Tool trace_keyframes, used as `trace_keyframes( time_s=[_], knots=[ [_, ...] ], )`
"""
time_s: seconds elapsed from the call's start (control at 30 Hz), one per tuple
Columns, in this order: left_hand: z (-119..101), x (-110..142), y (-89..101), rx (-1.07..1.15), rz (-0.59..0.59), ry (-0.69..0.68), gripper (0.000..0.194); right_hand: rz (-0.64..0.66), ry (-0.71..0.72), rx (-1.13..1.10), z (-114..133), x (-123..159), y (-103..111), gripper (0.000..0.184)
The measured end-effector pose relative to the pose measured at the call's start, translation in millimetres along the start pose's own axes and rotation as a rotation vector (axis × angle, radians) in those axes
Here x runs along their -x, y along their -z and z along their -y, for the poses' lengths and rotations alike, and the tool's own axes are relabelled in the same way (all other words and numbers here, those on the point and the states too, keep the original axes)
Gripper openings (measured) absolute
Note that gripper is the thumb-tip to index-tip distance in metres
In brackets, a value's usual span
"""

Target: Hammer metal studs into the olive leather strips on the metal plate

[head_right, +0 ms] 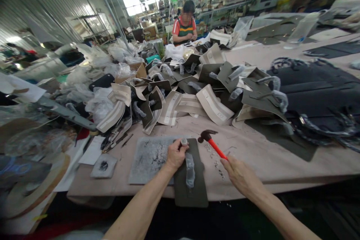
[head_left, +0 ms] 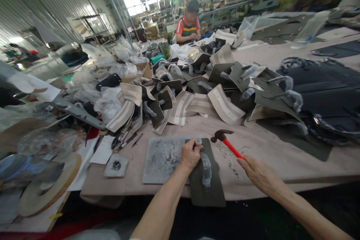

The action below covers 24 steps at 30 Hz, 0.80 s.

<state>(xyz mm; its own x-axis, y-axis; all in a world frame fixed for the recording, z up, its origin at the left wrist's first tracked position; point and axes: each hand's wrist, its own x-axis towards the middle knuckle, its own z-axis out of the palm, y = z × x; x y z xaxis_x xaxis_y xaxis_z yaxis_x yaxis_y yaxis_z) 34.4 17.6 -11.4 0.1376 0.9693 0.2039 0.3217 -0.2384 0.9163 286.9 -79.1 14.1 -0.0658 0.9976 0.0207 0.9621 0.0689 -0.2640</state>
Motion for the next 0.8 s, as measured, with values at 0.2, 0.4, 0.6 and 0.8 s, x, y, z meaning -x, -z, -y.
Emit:
trace_keyframes(
  time_s=[0.2, 0.4, 0.6, 0.8],
  knots=[
    [1, 0, 1.4, 0.065, -0.007, 0.04, 0.011, -0.158, -0.098, 0.13, 18, 10, -19, 0.032],
    [7, -5, -2.4, 0.154, -0.031, 0.137, 0.015, -0.089, 0.563, 0.023, 102, -12, -11, 0.057],
    [-6, -31, 17.6, 0.498, -0.292, 0.315, 0.024, -0.025, 0.463, 0.217, 133, -21, 11, 0.017],
    [-70, -34, 67.9, 0.393, -0.287, 0.0, 0.022, 0.044, 0.12, 0.112, 147, -17, 38, 0.015]
  ],
)
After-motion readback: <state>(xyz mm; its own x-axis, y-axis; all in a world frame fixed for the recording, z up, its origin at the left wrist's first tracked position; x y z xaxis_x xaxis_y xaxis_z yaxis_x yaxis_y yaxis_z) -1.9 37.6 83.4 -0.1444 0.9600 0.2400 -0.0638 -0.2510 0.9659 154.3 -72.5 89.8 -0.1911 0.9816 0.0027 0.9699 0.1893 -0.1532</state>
